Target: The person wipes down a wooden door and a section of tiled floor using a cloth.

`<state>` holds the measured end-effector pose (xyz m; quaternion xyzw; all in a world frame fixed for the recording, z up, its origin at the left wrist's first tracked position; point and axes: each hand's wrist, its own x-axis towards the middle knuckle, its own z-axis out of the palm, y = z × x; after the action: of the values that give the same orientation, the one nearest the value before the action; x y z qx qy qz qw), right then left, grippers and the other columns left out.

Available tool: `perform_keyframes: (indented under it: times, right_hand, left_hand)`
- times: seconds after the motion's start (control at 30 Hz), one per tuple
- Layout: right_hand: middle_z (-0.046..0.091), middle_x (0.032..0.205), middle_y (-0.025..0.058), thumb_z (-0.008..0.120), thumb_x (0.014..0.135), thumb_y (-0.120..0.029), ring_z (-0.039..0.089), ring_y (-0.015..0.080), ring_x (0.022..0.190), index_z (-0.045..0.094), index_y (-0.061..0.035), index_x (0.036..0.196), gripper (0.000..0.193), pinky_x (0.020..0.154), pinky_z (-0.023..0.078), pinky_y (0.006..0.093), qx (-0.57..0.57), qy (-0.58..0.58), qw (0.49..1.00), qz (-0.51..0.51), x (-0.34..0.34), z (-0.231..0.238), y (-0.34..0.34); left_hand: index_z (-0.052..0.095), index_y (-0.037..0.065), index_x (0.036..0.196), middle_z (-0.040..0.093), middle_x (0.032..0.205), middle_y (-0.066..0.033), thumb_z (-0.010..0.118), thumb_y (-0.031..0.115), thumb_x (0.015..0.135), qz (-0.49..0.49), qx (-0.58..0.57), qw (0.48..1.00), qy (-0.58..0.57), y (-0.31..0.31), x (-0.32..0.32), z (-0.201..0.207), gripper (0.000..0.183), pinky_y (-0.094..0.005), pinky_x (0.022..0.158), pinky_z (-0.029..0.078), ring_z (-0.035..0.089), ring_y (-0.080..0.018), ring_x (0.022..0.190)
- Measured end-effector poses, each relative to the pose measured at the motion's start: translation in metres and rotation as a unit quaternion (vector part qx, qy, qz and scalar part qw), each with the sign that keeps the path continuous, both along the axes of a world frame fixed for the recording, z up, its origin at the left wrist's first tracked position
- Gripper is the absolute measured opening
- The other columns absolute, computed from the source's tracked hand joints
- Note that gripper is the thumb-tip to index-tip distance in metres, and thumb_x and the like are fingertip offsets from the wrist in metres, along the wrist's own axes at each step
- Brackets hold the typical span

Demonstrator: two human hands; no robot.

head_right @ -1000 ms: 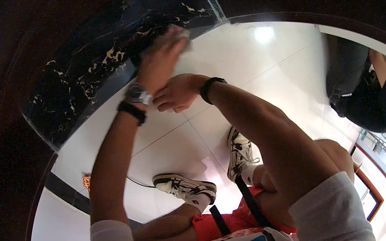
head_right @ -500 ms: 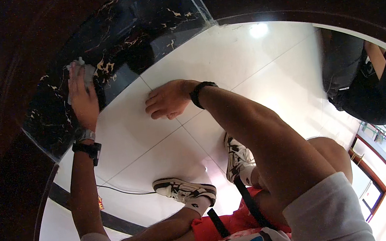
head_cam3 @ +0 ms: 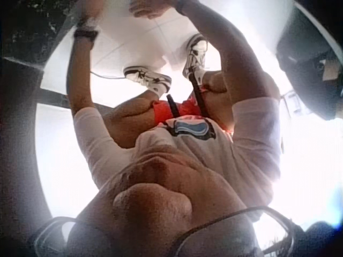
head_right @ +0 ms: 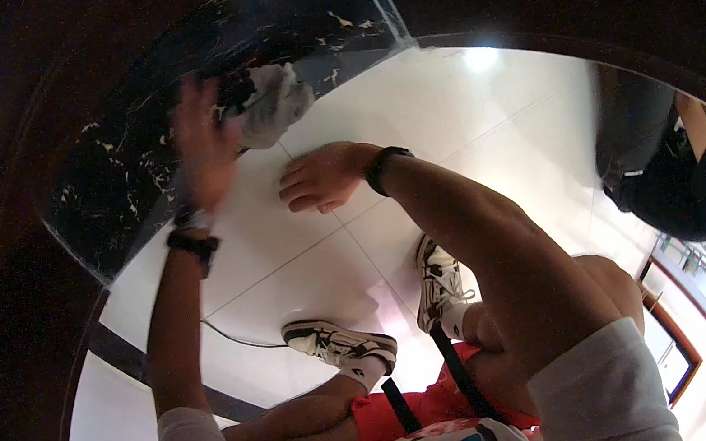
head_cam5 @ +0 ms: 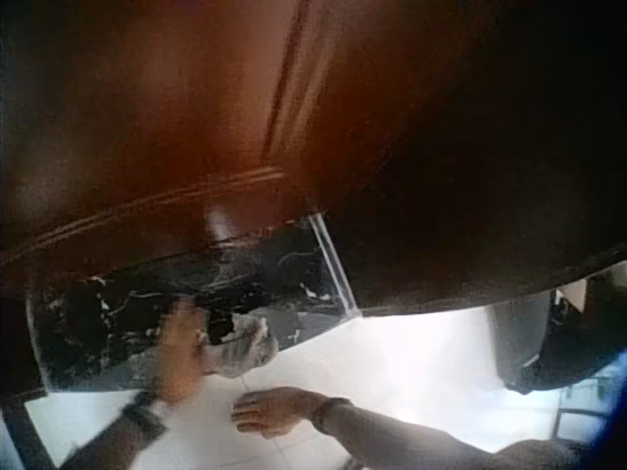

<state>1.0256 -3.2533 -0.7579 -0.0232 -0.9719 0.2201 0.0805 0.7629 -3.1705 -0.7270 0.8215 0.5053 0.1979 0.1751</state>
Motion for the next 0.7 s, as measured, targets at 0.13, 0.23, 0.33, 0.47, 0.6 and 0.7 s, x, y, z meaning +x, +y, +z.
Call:
perform_keyframes:
  times: [0.13,0.23,0.33,0.47,0.6,0.7]
  right_hand:
    - [0.062,0.148,0.0078,0.074,0.104,-0.04,0.058,0.0289,0.147,0.063,-0.0124,0.137,0.044,0.128,0.046,0.0474,-0.005,0.001,0.999,0.035,-0.015,-0.01,0.009]
    - [0.063,0.138,0.004,0.076,0.102,-0.041,0.061,0.0253,0.137,0.063,-0.0151,0.129,0.039,0.12,0.049,0.0432,0.021,-0.008,0.998,0.058,-0.013,-0.011,0.013]
    - [0.063,0.135,0.0043,0.076,0.102,-0.04,0.061,0.0255,0.136,0.063,-0.0148,0.126,0.037,0.12,0.049,0.0434,-0.012,0.042,0.998,0.045,-0.017,-0.012,0.015]
    - [0.063,0.144,0.0081,0.075,0.107,-0.039,0.059,0.0286,0.143,0.063,-0.012,0.133,0.04,0.126,0.048,0.0456,-0.027,-0.077,0.994,0.071,-0.031,0.007,0.012]
    - [0.063,0.137,0.0066,0.074,0.105,-0.034,0.06,0.0271,0.137,0.064,-0.0121,0.128,0.033,0.123,0.05,0.0449,-0.065,-0.118,0.988,0.074,-0.035,0.01,0.005]
    - [0.063,0.134,0.0059,0.073,0.105,-0.031,0.061,0.0263,0.133,0.065,-0.0116,0.123,0.028,0.121,0.051,0.0448,-0.037,-0.089,0.993,0.067,-0.046,0.003,-0.002]
  left_hand:
    - [0.052,0.007,0.176,0.038,0.19,-0.0201,0.062,0.026,0.12,0.154,0.06,0.978,0.129,0.01,-0.146,0.004,0.06,-0.0627,0.142,0.028,0.036,-0.0427,0.175]
    - [0.051,0.008,0.176,0.039,0.19,-0.0179,0.058,0.026,0.121,0.138,0.064,0.976,0.154,-0.002,-0.16,0.001,0.059,-0.0629,0.142,0.029,0.036,-0.0423,0.175]
    - [0.051,0.009,0.176,0.039,0.19,-0.0165,0.057,0.024,0.119,0.13,0.069,0.981,0.127,0.001,-0.17,0.002,0.059,-0.0621,0.142,0.029,0.036,-0.0408,0.175]
    - [0.053,0.01,0.175,0.039,0.19,-0.015,0.058,0.025,0.119,0.133,0.069,0.978,0.143,-0.004,-0.183,0.0,0.059,-0.06,0.143,0.029,0.036,-0.0397,0.175]
    - [0.052,0.014,0.177,0.038,0.191,-0.0105,0.058,0.025,0.118,0.145,0.054,0.979,0.132,-0.011,-0.189,-0.004,0.06,-0.0593,0.145,0.027,0.035,-0.0381,0.176]
    - [0.05,0.017,0.178,0.035,0.193,-0.0069,0.06,0.03,0.118,0.132,0.047,0.981,0.136,-0.008,-0.203,-0.009,0.063,-0.0582,0.146,0.027,0.034,-0.0333,0.177]
